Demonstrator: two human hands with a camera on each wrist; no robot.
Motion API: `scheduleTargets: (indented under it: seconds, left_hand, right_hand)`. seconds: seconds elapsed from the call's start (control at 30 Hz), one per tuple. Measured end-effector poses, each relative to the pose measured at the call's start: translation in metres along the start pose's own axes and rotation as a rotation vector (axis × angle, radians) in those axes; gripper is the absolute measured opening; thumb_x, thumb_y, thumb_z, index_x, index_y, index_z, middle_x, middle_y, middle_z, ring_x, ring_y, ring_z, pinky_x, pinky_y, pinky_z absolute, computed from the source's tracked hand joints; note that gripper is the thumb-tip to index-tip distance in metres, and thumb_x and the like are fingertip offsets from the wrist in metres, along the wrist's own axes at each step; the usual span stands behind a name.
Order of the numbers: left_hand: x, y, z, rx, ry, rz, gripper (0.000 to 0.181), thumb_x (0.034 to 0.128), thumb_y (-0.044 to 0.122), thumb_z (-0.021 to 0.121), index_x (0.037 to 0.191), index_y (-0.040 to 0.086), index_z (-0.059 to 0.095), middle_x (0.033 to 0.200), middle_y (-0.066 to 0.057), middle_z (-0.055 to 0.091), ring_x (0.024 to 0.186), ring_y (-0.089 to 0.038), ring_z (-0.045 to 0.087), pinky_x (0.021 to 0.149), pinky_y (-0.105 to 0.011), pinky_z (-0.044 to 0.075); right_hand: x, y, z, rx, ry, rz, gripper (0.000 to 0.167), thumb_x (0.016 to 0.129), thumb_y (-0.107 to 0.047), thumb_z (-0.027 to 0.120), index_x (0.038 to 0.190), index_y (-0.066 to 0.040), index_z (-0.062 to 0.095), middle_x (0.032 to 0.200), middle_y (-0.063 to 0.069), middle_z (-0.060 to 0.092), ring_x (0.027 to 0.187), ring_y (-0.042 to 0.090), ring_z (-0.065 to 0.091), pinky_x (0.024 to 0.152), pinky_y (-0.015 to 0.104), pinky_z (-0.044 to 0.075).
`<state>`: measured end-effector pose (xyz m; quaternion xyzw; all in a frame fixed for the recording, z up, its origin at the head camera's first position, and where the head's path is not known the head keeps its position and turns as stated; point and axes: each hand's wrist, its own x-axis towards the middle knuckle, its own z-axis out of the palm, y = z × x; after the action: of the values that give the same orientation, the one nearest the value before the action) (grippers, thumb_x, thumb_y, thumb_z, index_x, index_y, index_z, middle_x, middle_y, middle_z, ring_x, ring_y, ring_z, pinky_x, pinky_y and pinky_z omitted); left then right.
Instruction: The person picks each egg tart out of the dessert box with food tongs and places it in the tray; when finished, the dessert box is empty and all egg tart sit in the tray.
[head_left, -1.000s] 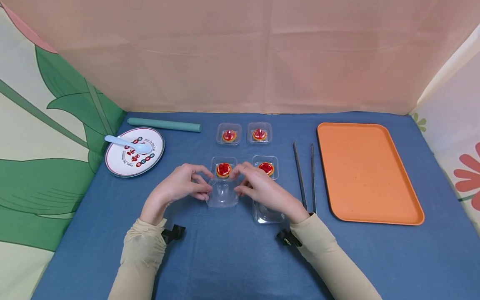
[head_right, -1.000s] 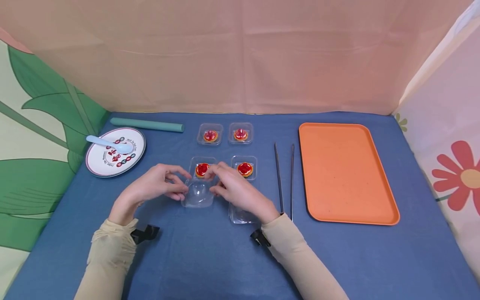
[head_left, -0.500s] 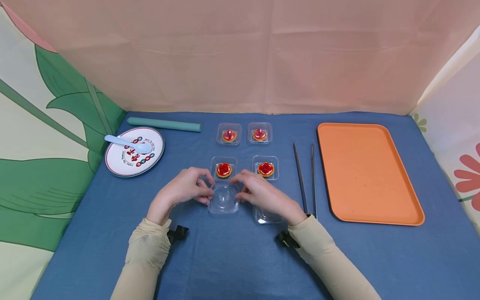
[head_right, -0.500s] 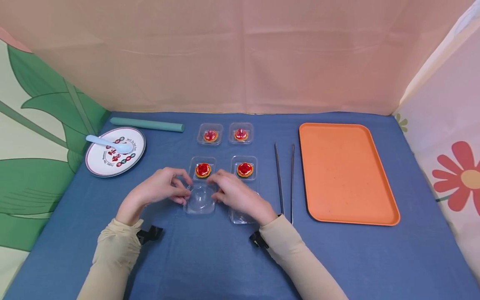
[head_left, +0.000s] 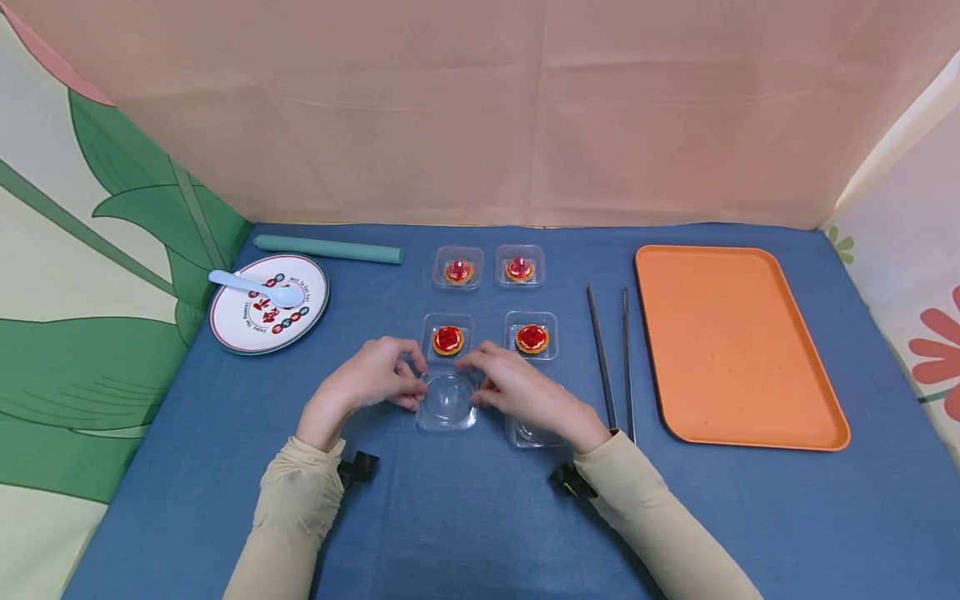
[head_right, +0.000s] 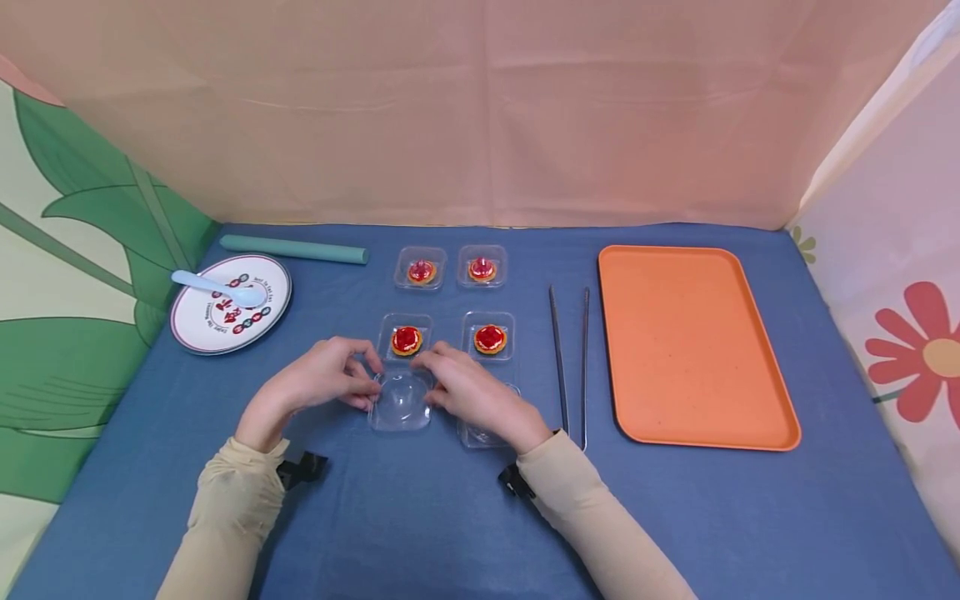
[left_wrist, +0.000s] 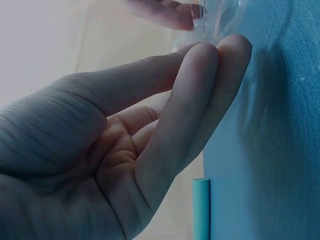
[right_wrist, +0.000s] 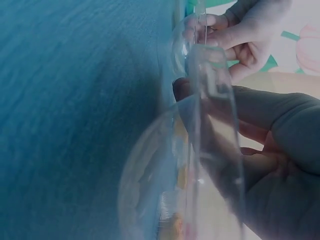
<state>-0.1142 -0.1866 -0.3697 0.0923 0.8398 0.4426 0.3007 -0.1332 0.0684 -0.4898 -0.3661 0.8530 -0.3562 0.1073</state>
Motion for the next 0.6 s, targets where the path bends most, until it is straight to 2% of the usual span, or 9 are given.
scheduleTargets:
  seconds: [0.2,0.33,0.43,0.6]
  left_hand:
    - [-0.001,0.001,0.000,0.017,0.004,-0.008,0.014,0.0970,-0.004,0.075,0.106,-0.009,0.065,0.081,-0.014,0.077,0.068,-0.021,0.077,0.070,-0.040,0.066]
    - [-0.002,0.002,-0.001,0.038,0.013,-0.012,0.012,0.0982,-0.002,0.074,0.105,-0.007,0.065,0.080,-0.013,0.076,0.068,-0.023,0.077,0.070,-0.040,0.066]
    - [-0.002,0.001,-0.001,0.046,0.017,-0.012,0.012,0.0984,-0.002,0.074,0.105,-0.007,0.066,0.080,-0.012,0.076,0.069,-0.025,0.077,0.070,-0.040,0.066]
    - [-0.002,0.000,-0.003,0.052,0.015,-0.014,0.012,0.0991,0.000,0.074,0.105,-0.006,0.066,0.081,-0.012,0.076,0.069,-0.025,0.077,0.070,-0.039,0.066]
  right_hand:
    - [-0.003,-0.014,-0.007,0.015,0.001,0.006,0.048,0.098,-0.017,0.082,0.143,-0.013,0.066,0.130,-0.003,0.061,0.102,0.009,0.059,0.091,0.030,0.055]
    - [-0.009,-0.050,-0.030,0.046,-0.012,0.028,0.045,0.099,-0.011,0.080,0.141,-0.004,0.066,0.130,0.007,0.063,0.104,0.018,0.062,0.093,0.036,0.056]
    - [-0.013,-0.070,-0.044,0.060,-0.021,0.039,0.043,0.100,-0.009,0.078,0.140,-0.001,0.065,0.130,0.011,0.063,0.104,0.021,0.062,0.094,0.038,0.057]
    - [-0.014,-0.068,-0.044,0.051,-0.021,0.030,0.043,0.102,-0.012,0.077,0.142,-0.003,0.064,0.129,0.011,0.063,0.102,0.020,0.062,0.092,0.036,0.057]
